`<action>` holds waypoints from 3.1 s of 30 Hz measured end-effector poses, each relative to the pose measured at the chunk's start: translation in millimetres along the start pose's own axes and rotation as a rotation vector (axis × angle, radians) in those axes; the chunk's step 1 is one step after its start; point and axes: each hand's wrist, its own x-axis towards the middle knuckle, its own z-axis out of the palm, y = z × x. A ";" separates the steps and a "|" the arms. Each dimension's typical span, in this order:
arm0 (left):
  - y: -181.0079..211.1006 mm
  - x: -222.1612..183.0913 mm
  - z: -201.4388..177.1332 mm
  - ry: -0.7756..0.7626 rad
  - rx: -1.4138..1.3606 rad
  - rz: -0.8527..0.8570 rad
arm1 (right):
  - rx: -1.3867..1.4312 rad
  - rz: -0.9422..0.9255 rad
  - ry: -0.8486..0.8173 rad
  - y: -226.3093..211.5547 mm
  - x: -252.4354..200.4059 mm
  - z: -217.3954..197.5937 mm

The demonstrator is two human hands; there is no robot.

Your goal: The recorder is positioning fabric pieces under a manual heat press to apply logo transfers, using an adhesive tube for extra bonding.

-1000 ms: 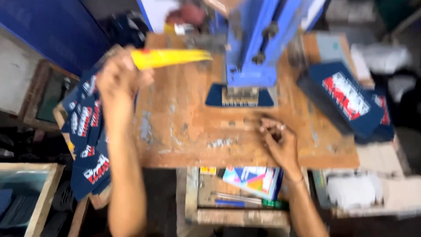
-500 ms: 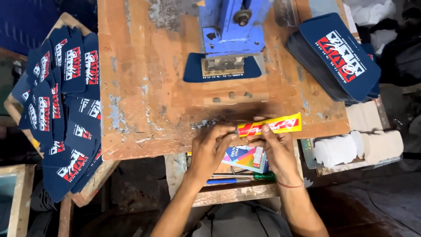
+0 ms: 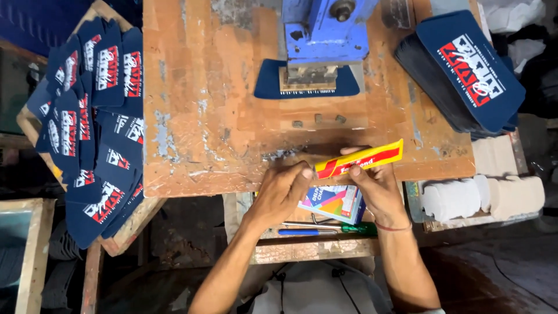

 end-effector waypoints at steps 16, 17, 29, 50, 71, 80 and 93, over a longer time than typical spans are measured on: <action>24.5 7.9 -1.7 0.147 0.235 -0.094 | 0.081 -0.059 0.040 -11.0 13.9 16.3; 26.6 8.3 -2.7 0.157 0.293 -0.110 | 0.091 -0.065 0.043 -10.6 13.8 16.2; -4.5 4.2 11.2 0.242 0.417 -0.035 | 0.025 -0.082 0.061 -3.2 11.6 17.4; -22.1 4.4 -29.4 0.310 0.387 -0.089 | 0.499 -0.073 0.343 -44.6 61.4 -42.2; -21.9 1.4 -25.6 0.329 0.386 -0.099 | -0.412 -0.312 0.256 -28.3 108.5 -6.7; -27.6 -0.9 -23.1 0.315 0.406 -0.110 | -0.481 -0.294 0.286 -28.5 107.7 -2.1; -26.2 -1.1 -23.4 0.324 0.407 -0.100 | -0.538 -0.309 0.266 -29.1 102.3 0.1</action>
